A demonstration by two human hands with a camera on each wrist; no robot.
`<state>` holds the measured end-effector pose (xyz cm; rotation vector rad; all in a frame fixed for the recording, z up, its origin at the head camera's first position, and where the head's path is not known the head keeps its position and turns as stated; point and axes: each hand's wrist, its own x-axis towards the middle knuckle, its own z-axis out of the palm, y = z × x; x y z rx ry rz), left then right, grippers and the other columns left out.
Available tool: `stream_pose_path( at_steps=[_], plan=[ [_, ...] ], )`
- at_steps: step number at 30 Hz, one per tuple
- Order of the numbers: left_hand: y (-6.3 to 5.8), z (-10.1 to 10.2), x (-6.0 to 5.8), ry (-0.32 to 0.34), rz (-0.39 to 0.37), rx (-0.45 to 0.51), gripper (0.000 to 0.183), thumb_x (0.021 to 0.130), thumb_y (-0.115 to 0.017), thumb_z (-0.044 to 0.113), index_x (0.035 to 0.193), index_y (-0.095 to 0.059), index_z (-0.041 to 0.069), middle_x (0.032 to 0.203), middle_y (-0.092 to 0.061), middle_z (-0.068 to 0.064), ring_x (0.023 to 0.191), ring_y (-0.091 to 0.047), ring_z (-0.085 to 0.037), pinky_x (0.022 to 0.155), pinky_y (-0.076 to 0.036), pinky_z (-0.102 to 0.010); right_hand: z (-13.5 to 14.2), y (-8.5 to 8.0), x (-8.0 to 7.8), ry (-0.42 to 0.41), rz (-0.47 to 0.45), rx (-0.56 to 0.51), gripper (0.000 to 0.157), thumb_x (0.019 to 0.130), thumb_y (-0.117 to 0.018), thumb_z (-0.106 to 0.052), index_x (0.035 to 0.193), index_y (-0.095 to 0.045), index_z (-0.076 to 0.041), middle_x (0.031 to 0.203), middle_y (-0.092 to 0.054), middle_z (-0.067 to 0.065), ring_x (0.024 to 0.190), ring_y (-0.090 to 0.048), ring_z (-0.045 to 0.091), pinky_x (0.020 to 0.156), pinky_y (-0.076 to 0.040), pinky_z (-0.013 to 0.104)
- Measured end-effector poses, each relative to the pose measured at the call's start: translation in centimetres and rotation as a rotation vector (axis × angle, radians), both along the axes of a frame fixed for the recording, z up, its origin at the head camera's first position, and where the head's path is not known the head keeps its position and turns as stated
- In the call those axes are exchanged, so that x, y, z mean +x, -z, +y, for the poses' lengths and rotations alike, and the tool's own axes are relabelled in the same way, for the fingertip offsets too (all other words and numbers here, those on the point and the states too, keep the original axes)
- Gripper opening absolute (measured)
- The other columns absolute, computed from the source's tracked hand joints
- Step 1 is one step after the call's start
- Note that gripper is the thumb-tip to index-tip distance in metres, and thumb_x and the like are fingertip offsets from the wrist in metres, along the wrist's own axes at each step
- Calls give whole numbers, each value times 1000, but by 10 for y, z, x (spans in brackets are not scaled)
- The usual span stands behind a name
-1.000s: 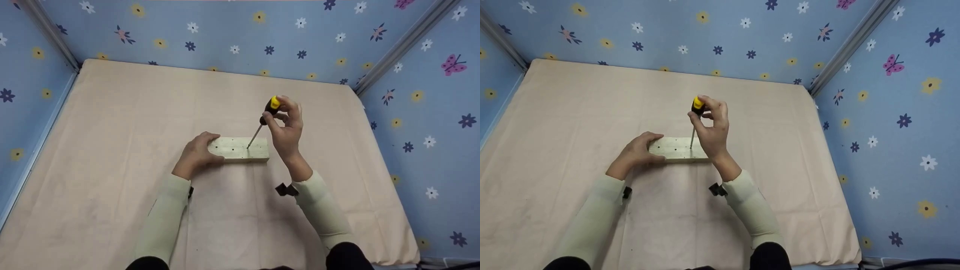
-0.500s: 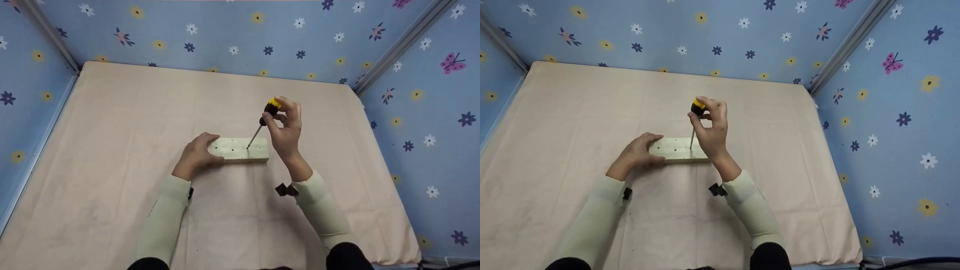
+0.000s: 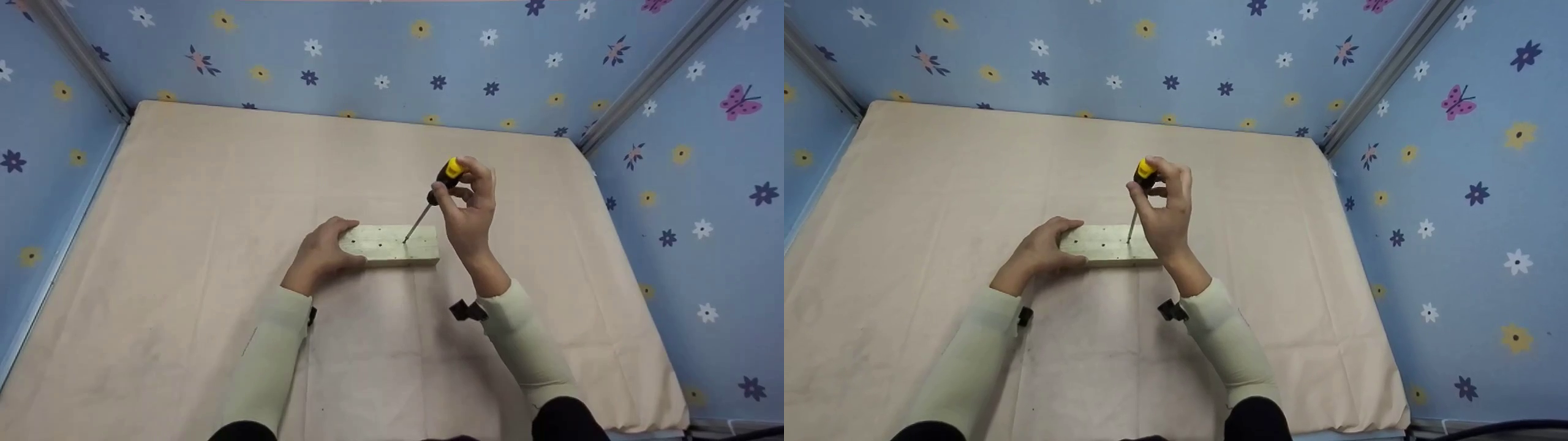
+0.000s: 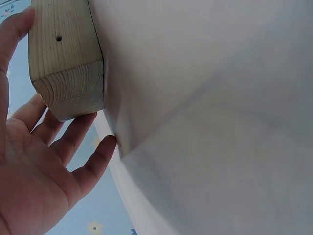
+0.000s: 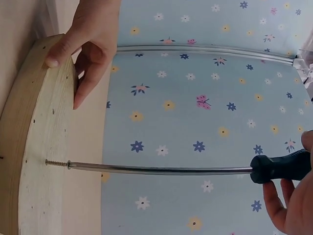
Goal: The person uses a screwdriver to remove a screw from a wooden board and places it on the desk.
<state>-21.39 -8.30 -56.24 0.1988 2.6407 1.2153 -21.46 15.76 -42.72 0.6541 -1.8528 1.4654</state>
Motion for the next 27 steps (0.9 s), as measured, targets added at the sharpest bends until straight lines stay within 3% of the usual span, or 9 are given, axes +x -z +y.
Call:
stream_pose_path(
  at_steps=[7, 14, 19, 27],
  plan=[
    [0, 1, 0, -10, -17, -4, 79, 67, -85, 40, 137, -54, 21, 133, -54, 4, 123, -51, -19, 107, -38, -40, 0, 0, 0, -53, -19, -9, 35, 93, -49, 5, 127, -46, 6, 116, -49, 16, 90, -56, 18, 72, -53, 26],
    [0, 0, -1, -7, -7, -2, 79, 66, -84, 40, 137, -54, 22, 132, -55, 4, 121, -52, -18, 105, -40, -40, -1, -2, -1, -8, 7, 5, 36, 90, -61, 2, 124, -50, 6, 109, -48, 14, 88, -53, 17, 71, -53, 24],
    [0, 0, 0, -6, -7, 4, 79, 66, -84, 40, 137, -54, 22, 132, -55, 5, 121, -52, -18, 105, -40, -41, -1, -1, -1, -88, 4, -5, 36, 94, -45, 5, 129, -40, 11, 116, -51, 16, 94, -54, 19, 76, -50, 27],
    [-1, 0, 0, 4, 4, -12, 82, 65, -85, 42, 138, -53, 21, 131, -55, 4, 119, -52, -18, 104, -40, -39, -1, 0, -3, -47, 23, 36, 47, 87, -64, 3, 129, -41, 10, 116, -48, 17, 90, -54, 17, 71, -53, 25]
  ],
)
